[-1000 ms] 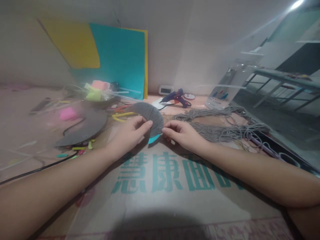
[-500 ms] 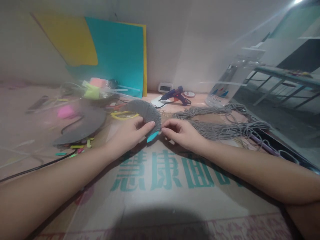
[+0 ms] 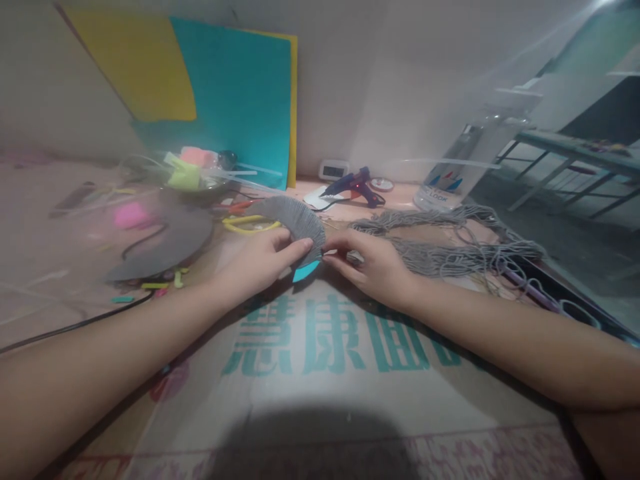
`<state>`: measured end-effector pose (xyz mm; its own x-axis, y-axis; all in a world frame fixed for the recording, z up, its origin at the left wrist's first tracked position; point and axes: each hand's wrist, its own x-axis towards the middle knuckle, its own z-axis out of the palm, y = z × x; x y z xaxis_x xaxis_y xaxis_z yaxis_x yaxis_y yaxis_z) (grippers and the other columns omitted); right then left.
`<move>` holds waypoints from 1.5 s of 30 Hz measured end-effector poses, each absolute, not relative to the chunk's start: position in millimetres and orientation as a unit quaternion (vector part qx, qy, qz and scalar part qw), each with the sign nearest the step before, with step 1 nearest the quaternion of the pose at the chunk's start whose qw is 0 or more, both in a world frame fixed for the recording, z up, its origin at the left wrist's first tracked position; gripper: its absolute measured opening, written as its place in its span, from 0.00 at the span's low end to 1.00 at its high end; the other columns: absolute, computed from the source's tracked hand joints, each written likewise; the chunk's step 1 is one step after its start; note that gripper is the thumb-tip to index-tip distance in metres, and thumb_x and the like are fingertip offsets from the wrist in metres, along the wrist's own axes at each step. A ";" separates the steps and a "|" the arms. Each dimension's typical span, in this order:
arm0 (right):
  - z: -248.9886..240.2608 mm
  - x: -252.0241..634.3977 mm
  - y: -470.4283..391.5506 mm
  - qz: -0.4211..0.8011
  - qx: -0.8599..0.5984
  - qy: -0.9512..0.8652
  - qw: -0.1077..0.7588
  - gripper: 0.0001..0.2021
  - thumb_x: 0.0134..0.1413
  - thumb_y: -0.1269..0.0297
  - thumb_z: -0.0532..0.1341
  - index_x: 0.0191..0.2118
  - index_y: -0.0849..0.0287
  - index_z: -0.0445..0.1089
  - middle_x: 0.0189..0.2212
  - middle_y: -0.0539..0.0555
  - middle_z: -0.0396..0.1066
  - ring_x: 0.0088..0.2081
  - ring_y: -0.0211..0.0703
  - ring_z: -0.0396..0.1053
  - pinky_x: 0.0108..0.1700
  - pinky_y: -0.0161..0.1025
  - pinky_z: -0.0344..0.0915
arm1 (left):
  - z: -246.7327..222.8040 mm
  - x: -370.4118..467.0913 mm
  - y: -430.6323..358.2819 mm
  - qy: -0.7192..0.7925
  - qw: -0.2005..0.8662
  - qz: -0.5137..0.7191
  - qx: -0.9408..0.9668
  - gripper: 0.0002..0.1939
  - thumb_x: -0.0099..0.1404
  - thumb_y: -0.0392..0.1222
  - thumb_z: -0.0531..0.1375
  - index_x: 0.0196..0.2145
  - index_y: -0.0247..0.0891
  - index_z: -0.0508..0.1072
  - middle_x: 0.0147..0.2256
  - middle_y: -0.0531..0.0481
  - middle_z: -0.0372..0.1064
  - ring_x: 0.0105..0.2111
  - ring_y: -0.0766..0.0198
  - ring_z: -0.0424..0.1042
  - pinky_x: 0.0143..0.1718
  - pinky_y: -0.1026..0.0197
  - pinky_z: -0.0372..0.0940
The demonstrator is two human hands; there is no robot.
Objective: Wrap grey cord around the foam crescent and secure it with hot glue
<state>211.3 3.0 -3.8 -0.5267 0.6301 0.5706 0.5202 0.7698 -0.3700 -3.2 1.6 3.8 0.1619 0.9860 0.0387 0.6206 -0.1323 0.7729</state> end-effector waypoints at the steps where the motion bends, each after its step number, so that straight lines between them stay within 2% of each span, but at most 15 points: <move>1: -3.5 211.2 2.9 0.072 -0.326 -0.873 0.356 0.05 0.61 0.66 0.60 0.41 0.59 0.72 0.33 0.52 0.75 0.31 0.37 0.70 0.36 0.34 0.66 | 4.0 -3.0 1.4 0.579 0.315 0.290 0.694 0.23 0.62 0.61 0.56 0.22 0.40 0.60 0.17 0.58 0.60 0.15 0.69 0.59 0.16 0.65 0.51; 8: -1.7 208.5 1.3 0.071 -0.331 -0.871 0.357 0.05 0.59 0.69 0.60 0.41 0.59 0.71 0.34 0.51 0.75 0.31 0.36 0.71 0.36 0.34 0.66 | 1.4 -2.4 2.9 0.571 0.316 0.292 0.700 0.24 0.63 0.61 0.56 0.22 0.40 0.60 0.17 0.58 0.60 0.14 0.71 0.57 0.15 0.66 0.49; 17: -3.8 208.0 0.5 0.069 -0.331 -0.871 0.357 0.05 0.58 0.69 0.59 0.40 0.59 0.71 0.33 0.51 0.75 0.31 0.36 0.70 0.36 0.33 0.65 | -5.9 -3.9 4.0 0.568 0.400 0.286 0.660 0.24 0.61 0.65 0.57 0.24 0.41 0.58 0.15 0.58 0.60 0.11 0.69 0.58 0.11 0.66 0.49; 22: -2.5 208.0 0.5 0.062 -0.324 -0.877 0.349 0.05 0.58 0.70 0.59 0.39 0.59 0.71 0.31 0.51 0.75 0.31 0.36 0.70 0.36 0.33 0.65 | -3.2 -3.3 4.3 0.576 0.348 0.285 0.683 0.25 0.61 0.64 0.57 0.22 0.40 0.59 0.16 0.57 0.61 0.12 0.71 0.58 0.12 0.67 0.49; 28: -1.4 209.7 -0.9 0.063 -0.305 -0.880 0.359 0.08 0.58 0.72 0.58 0.43 0.61 0.71 0.35 0.52 0.76 0.33 0.36 0.72 0.37 0.32 0.66 | 1.6 -2.1 3.1 0.582 0.325 0.289 0.687 0.24 0.62 0.61 0.56 0.21 0.39 0.58 0.16 0.57 0.61 0.13 0.71 0.58 0.14 0.67 0.50; 37: -1.1 209.0 1.2 0.078 -0.313 -0.878 0.354 0.05 0.60 0.68 0.60 0.40 0.60 0.72 0.32 0.50 0.75 0.31 0.35 0.71 0.34 0.32 0.65 | 0.4 -2.3 3.2 0.578 0.358 0.285 0.675 0.23 0.62 0.61 0.57 0.22 0.40 0.59 0.15 0.58 0.60 0.12 0.70 0.60 0.13 0.67 0.50; 45: -1.8 208.2 0.8 0.020 -0.291 -0.889 0.354 0.05 0.61 0.67 0.58 0.38 0.60 0.72 0.30 0.51 0.74 0.31 0.36 0.70 0.35 0.33 0.64 | -2.3 -2.6 1.4 0.571 0.398 0.281 0.661 0.25 0.61 0.65 0.56 0.23 0.41 0.59 0.15 0.57 0.60 0.12 0.68 0.58 0.12 0.65 0.50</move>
<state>208.2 0.8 -1.8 -0.5805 0.5308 0.6175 0.5020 0.8304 -0.2418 -2.6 1.4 -2.3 0.1904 0.9782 -0.0830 0.5304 -0.0314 0.8472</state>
